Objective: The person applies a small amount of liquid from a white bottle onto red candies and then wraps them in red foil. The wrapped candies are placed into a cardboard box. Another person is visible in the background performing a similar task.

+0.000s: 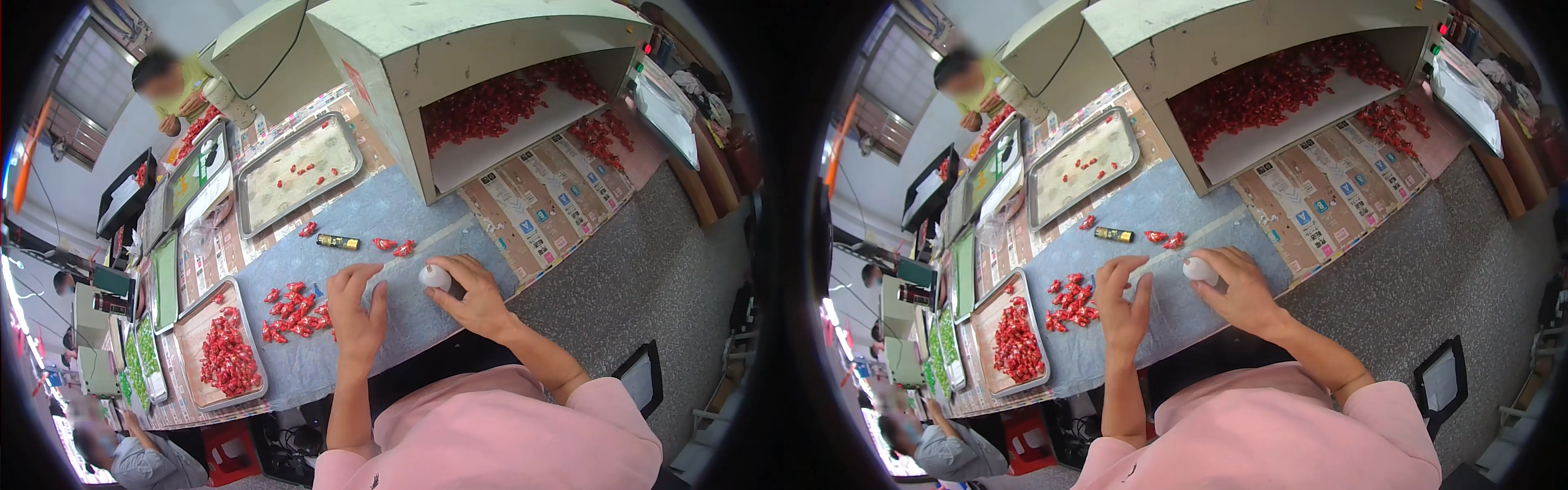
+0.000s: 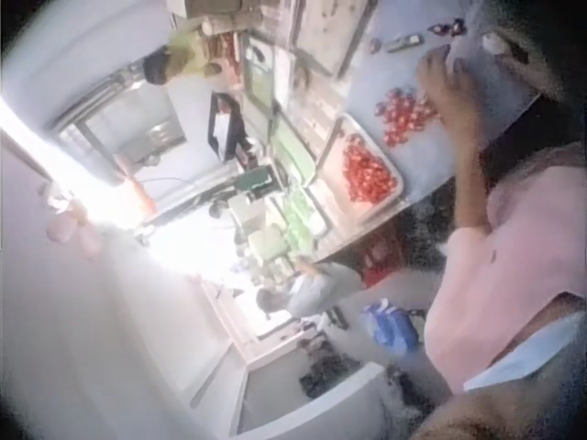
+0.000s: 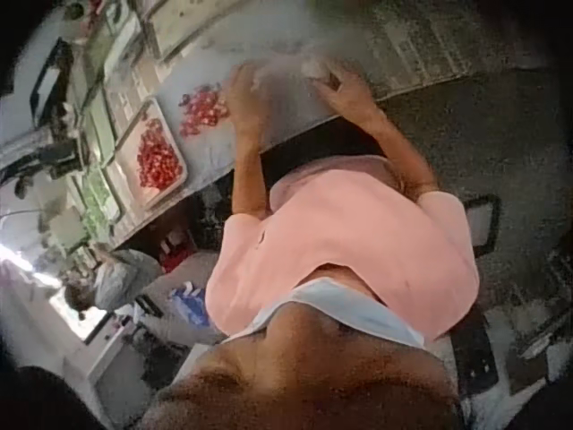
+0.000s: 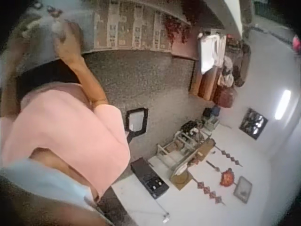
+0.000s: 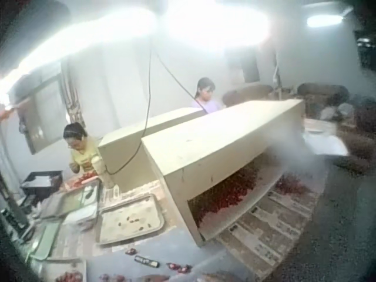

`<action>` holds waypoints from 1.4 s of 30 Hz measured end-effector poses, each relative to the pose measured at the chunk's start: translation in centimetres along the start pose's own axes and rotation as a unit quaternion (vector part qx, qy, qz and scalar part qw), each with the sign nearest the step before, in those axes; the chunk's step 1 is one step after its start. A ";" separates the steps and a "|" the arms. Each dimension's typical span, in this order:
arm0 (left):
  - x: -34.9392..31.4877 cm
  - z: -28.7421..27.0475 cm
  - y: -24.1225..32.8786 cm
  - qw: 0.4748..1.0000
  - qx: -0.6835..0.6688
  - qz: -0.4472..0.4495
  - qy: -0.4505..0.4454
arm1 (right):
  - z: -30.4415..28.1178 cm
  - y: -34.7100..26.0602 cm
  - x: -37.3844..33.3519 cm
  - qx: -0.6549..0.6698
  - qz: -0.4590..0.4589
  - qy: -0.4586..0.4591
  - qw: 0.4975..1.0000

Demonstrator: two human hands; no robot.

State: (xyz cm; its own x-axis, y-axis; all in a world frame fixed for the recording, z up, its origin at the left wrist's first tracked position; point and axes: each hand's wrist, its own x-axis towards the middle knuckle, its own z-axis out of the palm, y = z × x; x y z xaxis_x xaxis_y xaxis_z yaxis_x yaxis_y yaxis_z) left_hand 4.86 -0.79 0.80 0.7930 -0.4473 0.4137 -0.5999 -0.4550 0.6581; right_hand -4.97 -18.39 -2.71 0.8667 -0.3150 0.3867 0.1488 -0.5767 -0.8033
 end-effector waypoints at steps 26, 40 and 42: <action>0.5 0.9 -2.0 0.935 -0.305 -0.158 -0.094 | -3.2 -1.6 -3.1 0.107 0.065 -0.003 0.992; -6.3 0.3 0.1 0.781 -0.546 -0.291 -0.088 | -3.4 -3.3 -3.1 0.069 0.045 -0.059 0.995; -6.5 0.4 0.5 0.785 -0.546 -0.279 -0.086 | -3.4 -3.4 -3.5 0.101 0.068 -0.047 0.992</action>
State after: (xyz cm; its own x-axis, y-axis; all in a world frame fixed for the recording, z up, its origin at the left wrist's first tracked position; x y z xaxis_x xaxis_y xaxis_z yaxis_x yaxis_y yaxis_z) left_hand -0.64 1.56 -1.86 0.8174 -0.5535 -0.1595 0.3585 0.2721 0.8930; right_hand -10.14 -17.85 0.15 0.9243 -0.3025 0.2327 0.1115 -0.3689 -0.9228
